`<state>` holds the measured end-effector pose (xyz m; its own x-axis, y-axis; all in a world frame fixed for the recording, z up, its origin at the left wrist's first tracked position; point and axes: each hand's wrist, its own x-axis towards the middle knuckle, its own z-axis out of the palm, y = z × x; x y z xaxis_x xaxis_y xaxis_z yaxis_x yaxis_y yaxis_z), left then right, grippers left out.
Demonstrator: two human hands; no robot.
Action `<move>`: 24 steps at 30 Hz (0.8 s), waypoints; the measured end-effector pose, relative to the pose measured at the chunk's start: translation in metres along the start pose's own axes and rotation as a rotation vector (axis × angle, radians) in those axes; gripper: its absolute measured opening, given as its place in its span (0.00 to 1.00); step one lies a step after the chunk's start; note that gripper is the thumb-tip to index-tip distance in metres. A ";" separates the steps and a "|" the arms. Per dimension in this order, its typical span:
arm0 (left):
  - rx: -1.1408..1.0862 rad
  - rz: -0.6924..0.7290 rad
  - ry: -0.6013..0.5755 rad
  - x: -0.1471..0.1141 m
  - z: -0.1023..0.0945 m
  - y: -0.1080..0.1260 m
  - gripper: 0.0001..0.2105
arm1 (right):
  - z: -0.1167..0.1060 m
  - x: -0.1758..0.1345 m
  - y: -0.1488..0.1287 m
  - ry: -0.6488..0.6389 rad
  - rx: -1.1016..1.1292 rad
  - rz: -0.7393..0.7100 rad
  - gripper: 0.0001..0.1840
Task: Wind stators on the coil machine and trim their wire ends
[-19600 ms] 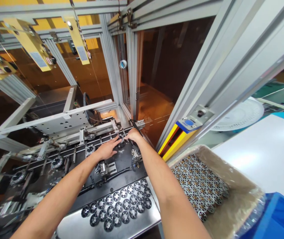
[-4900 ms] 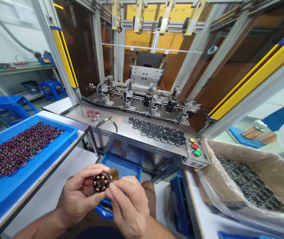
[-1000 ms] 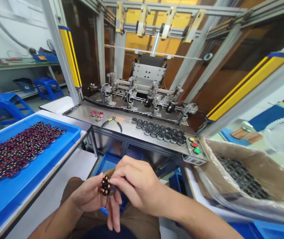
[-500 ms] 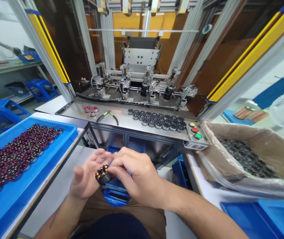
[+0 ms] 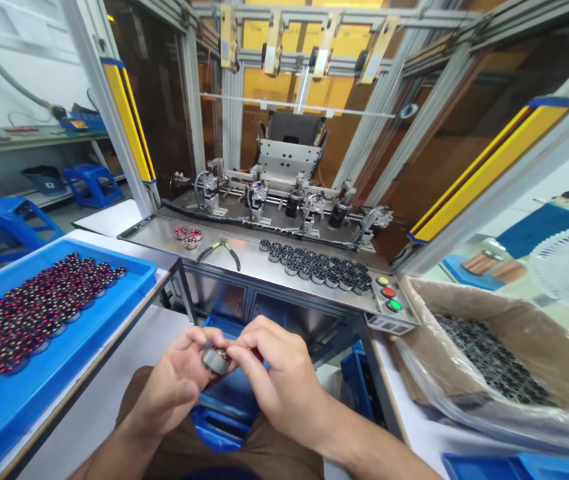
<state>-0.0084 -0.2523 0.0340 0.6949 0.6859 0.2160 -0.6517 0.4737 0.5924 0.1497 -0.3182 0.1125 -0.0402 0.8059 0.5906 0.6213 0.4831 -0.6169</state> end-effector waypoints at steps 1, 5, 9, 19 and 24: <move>-0.028 0.048 0.017 0.002 -0.001 0.000 0.22 | 0.001 0.001 0.000 0.006 0.008 -0.014 0.11; -0.059 -0.210 -0.033 0.011 -0.009 -0.005 0.23 | 0.001 0.004 0.000 -0.055 0.064 -0.111 0.10; -0.113 -0.621 -0.324 0.011 -0.016 -0.010 0.35 | -0.001 0.004 0.002 -0.097 0.094 -0.155 0.10; -0.001 -0.123 0.004 -0.001 0.003 0.003 0.15 | -0.003 0.003 -0.002 0.022 0.003 -0.008 0.09; -0.055 -0.002 0.057 0.012 -0.003 -0.003 0.19 | 0.001 0.009 0.004 0.032 0.111 -0.043 0.13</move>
<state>0.0012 -0.2439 0.0327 0.6787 0.7146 0.1693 -0.6671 0.5035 0.5491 0.1510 -0.3082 0.1144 -0.0389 0.7735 0.6326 0.5294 0.5529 -0.6435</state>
